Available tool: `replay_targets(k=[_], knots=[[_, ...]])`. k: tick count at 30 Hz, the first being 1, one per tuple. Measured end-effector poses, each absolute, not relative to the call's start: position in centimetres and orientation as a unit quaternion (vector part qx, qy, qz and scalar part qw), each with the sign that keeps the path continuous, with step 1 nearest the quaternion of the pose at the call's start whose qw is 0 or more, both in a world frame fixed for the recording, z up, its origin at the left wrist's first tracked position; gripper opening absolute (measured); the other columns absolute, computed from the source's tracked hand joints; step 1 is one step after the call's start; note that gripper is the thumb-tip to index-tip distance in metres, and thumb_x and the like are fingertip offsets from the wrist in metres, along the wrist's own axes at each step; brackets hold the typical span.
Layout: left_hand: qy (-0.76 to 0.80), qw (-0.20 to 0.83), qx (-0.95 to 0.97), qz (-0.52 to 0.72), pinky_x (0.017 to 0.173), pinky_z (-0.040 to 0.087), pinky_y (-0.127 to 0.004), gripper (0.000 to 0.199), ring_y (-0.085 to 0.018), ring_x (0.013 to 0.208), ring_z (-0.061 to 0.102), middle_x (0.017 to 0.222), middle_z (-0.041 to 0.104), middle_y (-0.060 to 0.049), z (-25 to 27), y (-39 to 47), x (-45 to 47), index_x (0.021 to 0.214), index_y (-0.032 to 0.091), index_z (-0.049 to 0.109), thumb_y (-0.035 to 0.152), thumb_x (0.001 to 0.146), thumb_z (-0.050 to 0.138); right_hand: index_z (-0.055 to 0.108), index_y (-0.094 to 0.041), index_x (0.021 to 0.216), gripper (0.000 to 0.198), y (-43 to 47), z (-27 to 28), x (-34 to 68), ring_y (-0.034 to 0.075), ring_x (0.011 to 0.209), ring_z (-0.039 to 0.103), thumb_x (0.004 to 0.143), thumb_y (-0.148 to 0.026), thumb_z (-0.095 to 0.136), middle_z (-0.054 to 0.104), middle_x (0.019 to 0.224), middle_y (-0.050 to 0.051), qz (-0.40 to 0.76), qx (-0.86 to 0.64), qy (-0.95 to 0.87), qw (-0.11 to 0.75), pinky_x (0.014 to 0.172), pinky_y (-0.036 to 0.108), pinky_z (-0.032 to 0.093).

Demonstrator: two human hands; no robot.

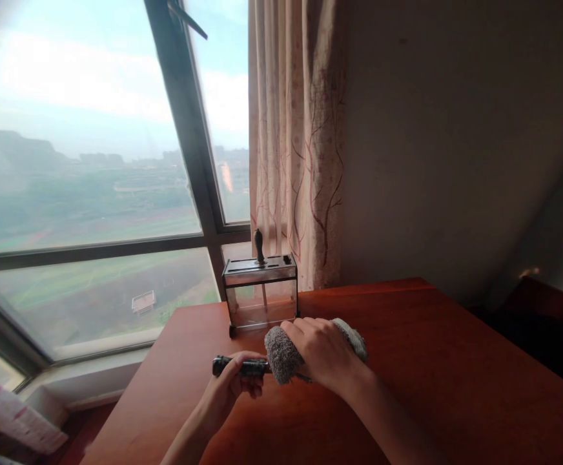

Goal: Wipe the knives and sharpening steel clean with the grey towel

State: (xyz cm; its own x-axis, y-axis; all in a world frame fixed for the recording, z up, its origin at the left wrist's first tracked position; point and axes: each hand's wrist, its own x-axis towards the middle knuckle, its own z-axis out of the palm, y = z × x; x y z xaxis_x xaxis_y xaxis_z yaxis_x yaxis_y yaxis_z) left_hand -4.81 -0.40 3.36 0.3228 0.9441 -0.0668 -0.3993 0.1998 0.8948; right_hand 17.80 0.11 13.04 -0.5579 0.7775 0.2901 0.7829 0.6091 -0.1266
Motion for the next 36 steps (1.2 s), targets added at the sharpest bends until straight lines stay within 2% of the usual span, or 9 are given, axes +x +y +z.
replay_targets(k=[4,8,12,22,24,27,31,33,36], knots=[[0.331,0.745,0.392,0.426,0.047,0.043,-0.026,0.053,-0.019,0.047,0.063,0.059,0.070,-0.010,2.7,-0.3,-5.1,0.099,0.011,0.067,0.059,0.083,0.050,0.046,-0.021,0.129,0.065,0.3,12.1,18.3,0.026,0.098,0.061,0.069,-0.024,0.070,0.065,0.109,0.006,0.024,-0.443,-0.880,0.169,0.081,0.033,0.044],[0.332,0.750,0.405,0.405,0.042,0.038,-0.023,0.054,-0.016,0.041,0.059,0.055,0.068,-0.008,2.4,-0.5,-5.1,0.106,0.012,0.064,0.058,0.085,0.047,0.048,-0.024,0.126,0.059,0.1,11.7,18.6,0.024,0.096,0.062,0.070,-0.021,0.066,0.066,0.105,0.004,0.052,-0.437,-0.880,0.179,0.080,0.031,0.045],[0.329,0.737,0.407,0.428,0.041,0.035,-0.022,0.050,-0.016,0.044,0.061,0.060,0.069,-0.008,2.6,-0.6,-4.9,0.105,0.012,0.065,0.055,0.084,0.051,0.050,-0.025,0.124,0.056,0.1,11.9,18.4,0.024,0.094,0.063,0.071,-0.022,0.066,0.066,0.102,0.003,0.047,-0.443,-0.875,0.191,0.079,0.031,0.045],[0.330,0.699,0.365,0.518,0.041,0.034,-0.022,0.046,-0.014,0.040,0.057,0.055,0.067,-0.006,3.2,0.0,-6.2,0.100,0.013,0.068,0.052,0.082,0.052,0.034,-0.028,0.142,0.087,1.2,11.2,21.6,0.026,0.111,0.055,0.065,-0.021,0.072,0.057,0.126,0.007,0.006,-0.470,-0.856,0.216,0.095,0.040,0.043],[0.328,0.702,0.355,0.522,0.042,0.036,-0.022,0.046,-0.014,0.041,0.058,0.056,0.067,-0.005,3.2,0.0,-6.0,0.101,0.013,0.068,0.051,0.083,0.052,0.030,-0.028,0.144,0.091,1.4,10.9,22.2,0.027,0.114,0.052,0.064,-0.025,0.074,0.054,0.129,0.008,-0.002,-0.473,-0.852,0.223,0.098,0.042,0.041],[0.329,0.712,0.347,0.515,0.043,0.036,-0.022,0.045,-0.014,0.042,0.058,0.056,0.067,-0.005,2.7,0.1,-5.5,0.100,0.013,0.068,0.052,0.082,0.052,0.028,-0.023,0.145,0.098,1.3,10.6,22.0,0.030,0.120,0.047,0.063,-0.046,0.077,0.049,0.134,0.011,0.003,-0.473,-0.854,0.218,0.104,0.045,0.035],[0.326,0.719,0.353,0.503,0.042,0.036,-0.023,0.044,-0.015,0.040,0.057,0.055,0.067,-0.006,2.0,0.0,-4.9,0.098,0.014,0.067,0.052,0.083,0.050,0.023,-0.020,0.148,0.102,0.9,10.4,20.8,0.032,0.125,0.042,0.068,-0.070,0.063,0.042,0.141,0.015,0.028,-0.447,-0.871,0.202,0.107,0.047,0.032],[0.323,0.720,0.353,0.501,0.044,0.037,-0.023,0.043,-0.014,0.041,0.057,0.056,0.067,-0.006,1.9,-0.2,-4.6,0.099,0.015,0.067,0.051,0.085,0.049,0.022,-0.020,0.148,0.097,0.7,10.4,19.9,0.032,0.127,0.040,0.073,-0.071,0.057,0.040,0.143,0.015,0.035,-0.429,-0.880,0.202,0.107,0.047,0.031],[0.318,0.724,0.354,0.499,0.047,0.039,-0.023,0.041,-0.014,0.043,0.058,0.058,0.068,-0.006,2.0,-0.6,-4.1,0.101,0.015,0.066,0.048,0.088,0.046,0.027,-0.020,0.146,0.079,0.4,10.8,18.3,0.031,0.125,0.041,0.083,-0.063,0.051,0.043,0.141,0.014,0.027,-0.422,-0.880,0.214,0.106,0.047,0.030]])
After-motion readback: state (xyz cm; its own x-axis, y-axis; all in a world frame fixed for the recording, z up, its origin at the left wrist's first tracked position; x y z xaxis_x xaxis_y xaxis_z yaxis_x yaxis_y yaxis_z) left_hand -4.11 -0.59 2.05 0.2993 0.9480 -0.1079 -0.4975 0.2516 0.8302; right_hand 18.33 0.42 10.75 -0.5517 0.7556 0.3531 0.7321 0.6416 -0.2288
